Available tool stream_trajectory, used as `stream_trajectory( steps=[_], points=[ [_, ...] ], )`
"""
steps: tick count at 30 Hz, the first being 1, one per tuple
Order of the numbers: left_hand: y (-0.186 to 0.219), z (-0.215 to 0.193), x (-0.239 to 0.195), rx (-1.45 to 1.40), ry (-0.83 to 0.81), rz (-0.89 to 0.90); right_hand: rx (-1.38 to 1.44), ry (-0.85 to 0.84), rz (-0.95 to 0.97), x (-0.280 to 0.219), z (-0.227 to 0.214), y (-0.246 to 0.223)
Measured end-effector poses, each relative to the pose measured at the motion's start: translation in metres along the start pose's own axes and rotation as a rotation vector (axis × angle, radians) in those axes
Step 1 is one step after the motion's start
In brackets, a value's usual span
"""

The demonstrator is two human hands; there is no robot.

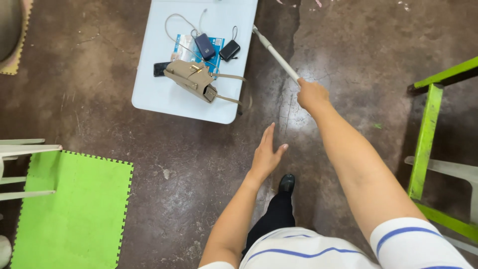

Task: The person mops the floor using a flat mop, moving around a white table and green furniture. They clean the area between the table and a green cabinet, then continue mopping near a green desk and white chair.

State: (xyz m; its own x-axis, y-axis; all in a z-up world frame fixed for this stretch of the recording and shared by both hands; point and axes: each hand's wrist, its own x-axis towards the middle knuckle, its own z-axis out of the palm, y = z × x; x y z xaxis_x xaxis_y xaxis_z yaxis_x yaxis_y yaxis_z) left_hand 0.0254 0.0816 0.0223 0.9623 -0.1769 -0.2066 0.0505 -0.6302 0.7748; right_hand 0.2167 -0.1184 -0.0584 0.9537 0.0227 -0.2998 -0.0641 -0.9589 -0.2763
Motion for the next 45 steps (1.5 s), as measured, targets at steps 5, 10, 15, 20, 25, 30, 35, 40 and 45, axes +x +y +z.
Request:
stream_trajectory(
  steps=[5, 10, 15, 20, 25, 30, 35, 40, 45],
  points=[
    [-0.019, 0.020, -0.005, 0.006, 0.028, -0.048, 0.002, -0.163, -0.071, -0.069, 0.030, -0.016],
    [-0.002, 0.071, -0.015, 0.022, 0.031, 0.058, -0.061, -0.307, -0.043, -0.195, 0.034, 0.010],
    [0.002, 0.133, -0.044, 0.121, -0.130, 0.144, -0.179, -0.373, -0.057, -0.348, -0.018, 0.068],
    [0.011, 0.203, -0.097, 0.265, -0.362, 0.081, -0.227, -0.530, 0.087, -0.468, -0.091, 0.090],
    [0.051, 0.216, -0.124, 0.245, -0.157, 0.072, -0.389, -0.311, 0.014, -0.513, -0.115, 0.100],
    [0.064, 0.187, -0.118, 0.471, -0.013, 0.172, -0.430, -0.330, -0.011, -0.496, -0.145, 0.086],
    [0.056, 0.142, -0.107, 0.243, -0.228, 0.041, -0.469, -0.253, -0.022, -0.418, -0.126, 0.082],
    [0.023, 0.108, -0.084, 0.253, -0.316, -0.074, -0.268, -0.209, -0.089, -0.303, -0.023, 0.057],
    [0.011, 0.067, -0.060, 0.188, -0.256, -0.137, -0.196, -0.106, -0.105, -0.183, 0.055, 0.021]
  ],
)
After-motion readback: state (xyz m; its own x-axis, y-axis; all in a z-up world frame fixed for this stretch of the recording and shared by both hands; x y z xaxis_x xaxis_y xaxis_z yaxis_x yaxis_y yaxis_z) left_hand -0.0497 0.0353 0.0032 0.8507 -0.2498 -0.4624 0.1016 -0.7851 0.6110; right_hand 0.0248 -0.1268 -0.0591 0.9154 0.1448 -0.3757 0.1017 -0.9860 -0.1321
